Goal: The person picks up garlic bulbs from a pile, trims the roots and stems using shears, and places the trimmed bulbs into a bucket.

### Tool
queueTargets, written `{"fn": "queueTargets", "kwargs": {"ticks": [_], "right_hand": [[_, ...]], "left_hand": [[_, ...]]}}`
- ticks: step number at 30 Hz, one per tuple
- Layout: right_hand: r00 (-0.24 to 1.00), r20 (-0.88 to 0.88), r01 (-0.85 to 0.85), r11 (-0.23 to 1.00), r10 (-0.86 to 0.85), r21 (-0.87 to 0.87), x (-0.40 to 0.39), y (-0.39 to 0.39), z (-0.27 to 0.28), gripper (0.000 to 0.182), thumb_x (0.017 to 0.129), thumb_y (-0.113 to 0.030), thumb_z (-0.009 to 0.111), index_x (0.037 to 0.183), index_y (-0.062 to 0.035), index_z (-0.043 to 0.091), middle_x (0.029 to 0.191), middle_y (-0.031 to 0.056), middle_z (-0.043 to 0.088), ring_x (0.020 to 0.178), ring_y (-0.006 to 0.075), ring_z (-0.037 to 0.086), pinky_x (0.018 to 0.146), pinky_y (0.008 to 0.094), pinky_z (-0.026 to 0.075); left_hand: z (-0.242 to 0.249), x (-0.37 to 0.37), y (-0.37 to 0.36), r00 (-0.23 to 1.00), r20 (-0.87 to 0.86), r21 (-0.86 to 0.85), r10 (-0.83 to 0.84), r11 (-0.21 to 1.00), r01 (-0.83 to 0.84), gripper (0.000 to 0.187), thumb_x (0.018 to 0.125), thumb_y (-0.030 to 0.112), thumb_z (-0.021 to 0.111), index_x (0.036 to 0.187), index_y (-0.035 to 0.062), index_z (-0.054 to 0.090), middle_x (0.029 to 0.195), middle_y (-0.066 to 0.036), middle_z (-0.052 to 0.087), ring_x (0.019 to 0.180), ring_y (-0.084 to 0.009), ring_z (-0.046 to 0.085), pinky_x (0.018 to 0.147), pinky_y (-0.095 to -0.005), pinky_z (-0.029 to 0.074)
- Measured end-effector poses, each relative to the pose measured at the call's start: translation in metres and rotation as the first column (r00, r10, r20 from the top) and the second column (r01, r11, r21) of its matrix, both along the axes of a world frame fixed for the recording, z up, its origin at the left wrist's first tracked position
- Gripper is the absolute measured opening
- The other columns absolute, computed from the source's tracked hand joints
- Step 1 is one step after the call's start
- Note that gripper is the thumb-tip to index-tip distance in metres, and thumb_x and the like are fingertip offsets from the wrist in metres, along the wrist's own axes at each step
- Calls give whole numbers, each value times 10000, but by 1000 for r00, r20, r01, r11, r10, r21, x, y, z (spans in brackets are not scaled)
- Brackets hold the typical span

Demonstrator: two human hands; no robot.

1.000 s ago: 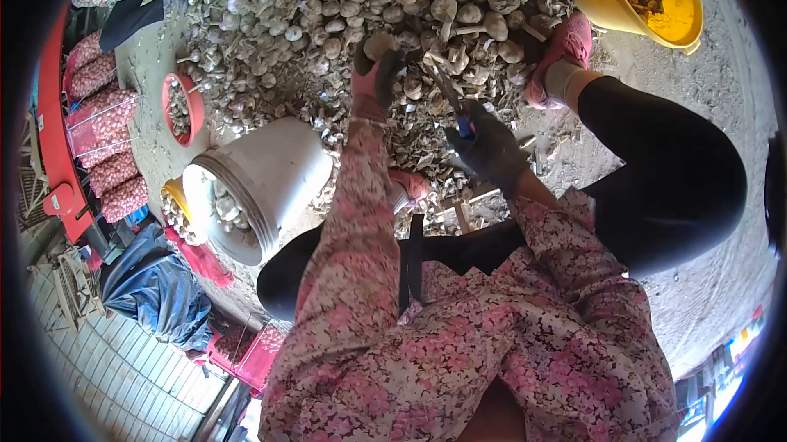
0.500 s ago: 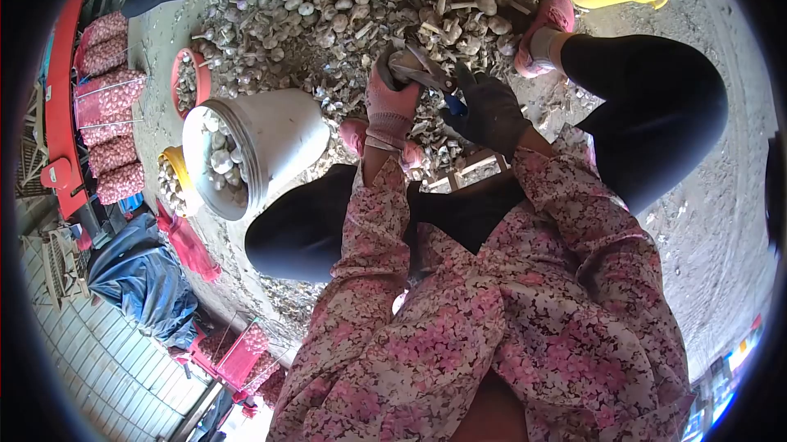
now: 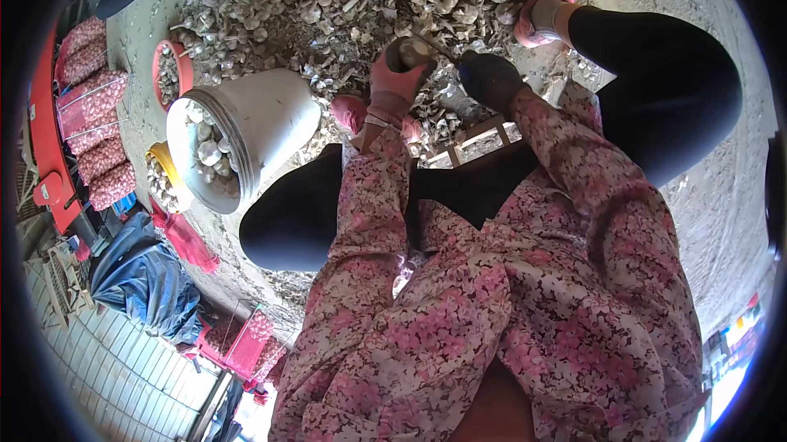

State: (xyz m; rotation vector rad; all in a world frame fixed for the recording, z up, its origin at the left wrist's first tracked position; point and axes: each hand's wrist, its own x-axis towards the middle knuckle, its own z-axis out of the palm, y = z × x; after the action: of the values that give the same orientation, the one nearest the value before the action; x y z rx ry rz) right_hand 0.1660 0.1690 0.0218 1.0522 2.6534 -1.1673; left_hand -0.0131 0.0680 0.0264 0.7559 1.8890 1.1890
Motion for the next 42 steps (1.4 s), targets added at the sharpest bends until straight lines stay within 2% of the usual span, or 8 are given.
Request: {"fn": "queueTargets", "kwargs": {"ticks": [5, 8, 23, 26, 32, 33, 39, 42], "right_hand": [[997, 13, 71, 994, -70, -81, 5, 10, -24, 303, 885, -300, 536, 966, -19, 615, 896, 215, 659, 877, 377, 641, 779, 452, 504], [963, -35, 228, 876, -268, -424, 5, -5, 6, 427, 881, -367, 579, 1082, 9, 591, 983, 234, 654, 947, 369, 638, 837, 420, 500], [939, -241, 74, 827, -246, -557, 26, -11, 52, 369, 864, -367, 650, 1051, -50, 626, 791, 103, 640, 743, 192, 604, 712, 340, 492], [941, -137, 194, 826, -308, -529, 17, -2, 35, 363, 869, -377, 624, 933, -19, 624, 723, 116, 624, 684, 179, 604, 647, 345, 493], [760, 163, 316, 140, -629, -938, -53, 21, -2, 355, 867, -439, 625, 920, -94, 565, 692, 51, 563, 567, 189, 602, 473, 342, 489], [703, 171, 187, -52, -690, -981, -69, 26, -18, 357, 869, -441, 628, 914, -93, 563, 713, 59, 587, 592, 201, 610, 531, 360, 515], [617, 275, 28, -328, -737, -944, -128, 68, -48, 416, 848, -488, 639, 933, -97, 527, 761, 77, 629, 699, 257, 655, 639, 445, 549], [495, 416, 228, -348, -763, -909, -125, 72, -22, 425, 799, -516, 677, 938, -141, 531, 686, 52, 572, 631, 232, 624, 567, 422, 529]], "left_hand": [[-1, 3, 4, 945, 309, 327, -111, 945, 4, 420, 818, 81, 669, 1211, 36, 528, 1052, -72, 640, 1032, -189, 589, 854, -295, 492], [22, -4, 15, 274, 841, 538, -466, 771, -341, 274, 886, 123, 570, 1149, 50, 554, 1105, -77, 636, 1057, -212, 575, 865, -322, 473], [55, 34, 8, 276, 919, 372, -280, 847, -380, 313, 925, 165, 564, 1206, 28, 567, 1246, -121, 579, 1115, -214, 566, 940, -332, 480], [61, 9, 8, 524, 836, 474, -165, 699, -535, 275, 929, 135, 560, 1181, 24, 560, 1174, -92, 600, 1070, -185, 568, 885, -277, 500], [134, -97, -77, 481, 768, 621, -423, 308, -721, 539, 814, 273, 719, 1221, -15, 514, 1169, -87, 605, 1027, -190, 609, 816, -312, 538], [149, -98, -70, 609, 787, 613, -102, 6, -790, 666, 759, 271, 764, 1276, -24, 467, 1189, -105, 590, 1022, -224, 604, 885, -350, 512], [89, -95, -69, 114, 991, 88, 67, 311, -946, 414, 812, 271, 703, 1061, -44, 601, 1086, -173, 646, 1076, -310, 600, 972, -437, 464], [19, -81, -48, 323, 927, 139, 189, 630, -764, 239, 859, 205, 657, 1060, 77, 639, 1125, -143, 625, 1075, -272, 598, 875, -381, 530]]}}
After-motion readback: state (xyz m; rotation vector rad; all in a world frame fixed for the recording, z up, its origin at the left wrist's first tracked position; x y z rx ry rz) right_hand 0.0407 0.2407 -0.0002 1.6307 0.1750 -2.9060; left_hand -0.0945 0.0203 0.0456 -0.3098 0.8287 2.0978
